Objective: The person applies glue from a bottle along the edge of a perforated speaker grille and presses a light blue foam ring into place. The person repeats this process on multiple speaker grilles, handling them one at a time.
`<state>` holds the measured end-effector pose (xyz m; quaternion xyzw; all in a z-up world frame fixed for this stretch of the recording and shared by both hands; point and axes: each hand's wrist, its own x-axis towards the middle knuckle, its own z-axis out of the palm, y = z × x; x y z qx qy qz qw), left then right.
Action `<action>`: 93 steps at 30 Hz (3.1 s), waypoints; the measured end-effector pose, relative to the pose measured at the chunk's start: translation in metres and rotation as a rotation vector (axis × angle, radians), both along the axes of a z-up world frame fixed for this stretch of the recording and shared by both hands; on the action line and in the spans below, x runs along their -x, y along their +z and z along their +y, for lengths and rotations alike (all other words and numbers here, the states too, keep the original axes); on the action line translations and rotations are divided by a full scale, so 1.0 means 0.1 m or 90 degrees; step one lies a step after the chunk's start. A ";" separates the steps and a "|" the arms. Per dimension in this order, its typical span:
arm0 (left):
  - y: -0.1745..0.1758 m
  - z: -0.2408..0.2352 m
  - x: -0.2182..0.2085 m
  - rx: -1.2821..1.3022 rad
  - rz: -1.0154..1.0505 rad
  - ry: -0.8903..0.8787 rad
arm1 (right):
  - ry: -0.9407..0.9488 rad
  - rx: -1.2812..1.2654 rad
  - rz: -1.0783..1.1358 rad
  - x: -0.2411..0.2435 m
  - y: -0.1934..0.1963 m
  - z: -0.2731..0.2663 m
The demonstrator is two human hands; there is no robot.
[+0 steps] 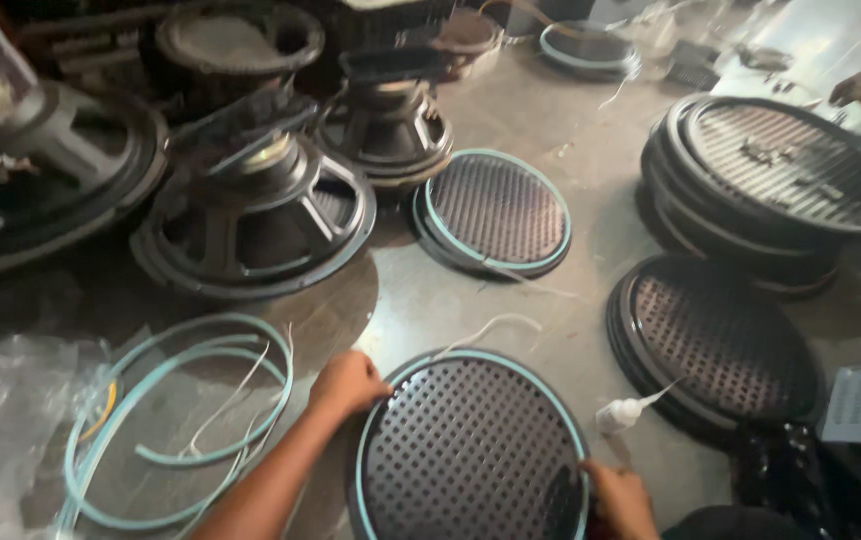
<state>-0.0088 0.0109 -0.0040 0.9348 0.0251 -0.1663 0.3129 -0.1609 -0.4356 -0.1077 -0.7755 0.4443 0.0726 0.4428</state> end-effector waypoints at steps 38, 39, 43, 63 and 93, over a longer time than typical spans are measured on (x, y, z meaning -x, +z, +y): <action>0.09 0.00 0.09 0.007 -0.029 0.013 | 0.227 0.332 0.089 -0.01 0.40 0.51; 0.09 0.00 0.09 0.009 -0.030 0.012 | 0.237 0.322 0.089 -0.01 0.40 0.50; 0.10 0.00 0.10 -0.005 -0.034 0.010 | 0.207 0.318 0.120 0.01 0.47 0.57; -0.15 0.04 0.05 0.015 -0.101 -0.026 | 0.244 0.299 0.129 0.09 1.08 0.78; -0.05 0.03 0.10 0.028 -0.108 -0.027 | 0.247 0.278 0.078 0.13 1.52 0.97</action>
